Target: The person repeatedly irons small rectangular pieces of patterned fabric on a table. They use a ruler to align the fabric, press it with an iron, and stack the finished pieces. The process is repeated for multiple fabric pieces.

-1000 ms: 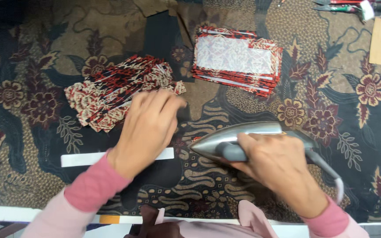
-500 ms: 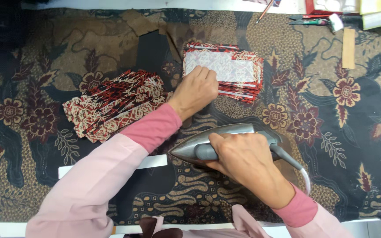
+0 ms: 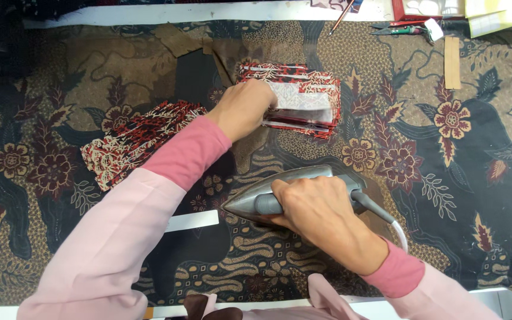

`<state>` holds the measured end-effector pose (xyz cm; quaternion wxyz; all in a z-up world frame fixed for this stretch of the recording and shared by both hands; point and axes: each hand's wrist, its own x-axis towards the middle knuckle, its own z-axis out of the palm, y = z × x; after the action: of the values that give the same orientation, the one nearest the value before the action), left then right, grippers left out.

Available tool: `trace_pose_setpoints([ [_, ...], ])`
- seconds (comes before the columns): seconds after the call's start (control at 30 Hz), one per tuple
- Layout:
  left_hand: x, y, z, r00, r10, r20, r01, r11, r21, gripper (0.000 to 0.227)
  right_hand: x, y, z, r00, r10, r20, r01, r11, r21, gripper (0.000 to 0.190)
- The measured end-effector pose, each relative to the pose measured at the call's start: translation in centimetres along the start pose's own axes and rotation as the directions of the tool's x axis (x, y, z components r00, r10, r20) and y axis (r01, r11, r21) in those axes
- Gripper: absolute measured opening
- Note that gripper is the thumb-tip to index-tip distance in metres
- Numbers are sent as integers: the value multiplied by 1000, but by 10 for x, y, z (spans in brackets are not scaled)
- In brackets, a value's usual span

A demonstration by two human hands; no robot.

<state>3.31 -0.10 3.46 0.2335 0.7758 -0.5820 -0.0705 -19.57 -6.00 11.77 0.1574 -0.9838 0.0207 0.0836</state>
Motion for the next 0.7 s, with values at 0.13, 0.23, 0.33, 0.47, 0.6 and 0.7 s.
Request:
trace_pose_setpoints([
  [0.13, -6, 16, -13, 998, 2, -59, -2, 1000, 1, 8, -10, 12, -5, 999, 27, 37, -25, 998, -66, 42],
  [0.23, -17, 34, -11, 999, 22, -43, -22, 1000, 4, 4, -25, 26, -10, 992, 112, 60, -104, 987, -122, 44],
  [0.33, -37, 52, -8, 999, 40, 34, -40, 999, -21, 8, -38, 42, -15, 964, 240, 112, -214, 955, -206, 45],
  [0.47, -58, 68, -5, 993, -2, 116, 16, 993, -120, 9, -51, 59, -19, 930, 353, 98, -309, 900, -307, 52],
  [0.6, -78, 84, 3, 966, -86, 243, 134, 973, -188, 16, -65, 78, -25, 901, 428, 73, -394, 876, -278, 50],
  [0.7, -87, 94, 15, 979, -75, 190, 100, 987, -128, 28, -74, 89, -29, 886, 462, 45, -434, 858, -274, 48],
])
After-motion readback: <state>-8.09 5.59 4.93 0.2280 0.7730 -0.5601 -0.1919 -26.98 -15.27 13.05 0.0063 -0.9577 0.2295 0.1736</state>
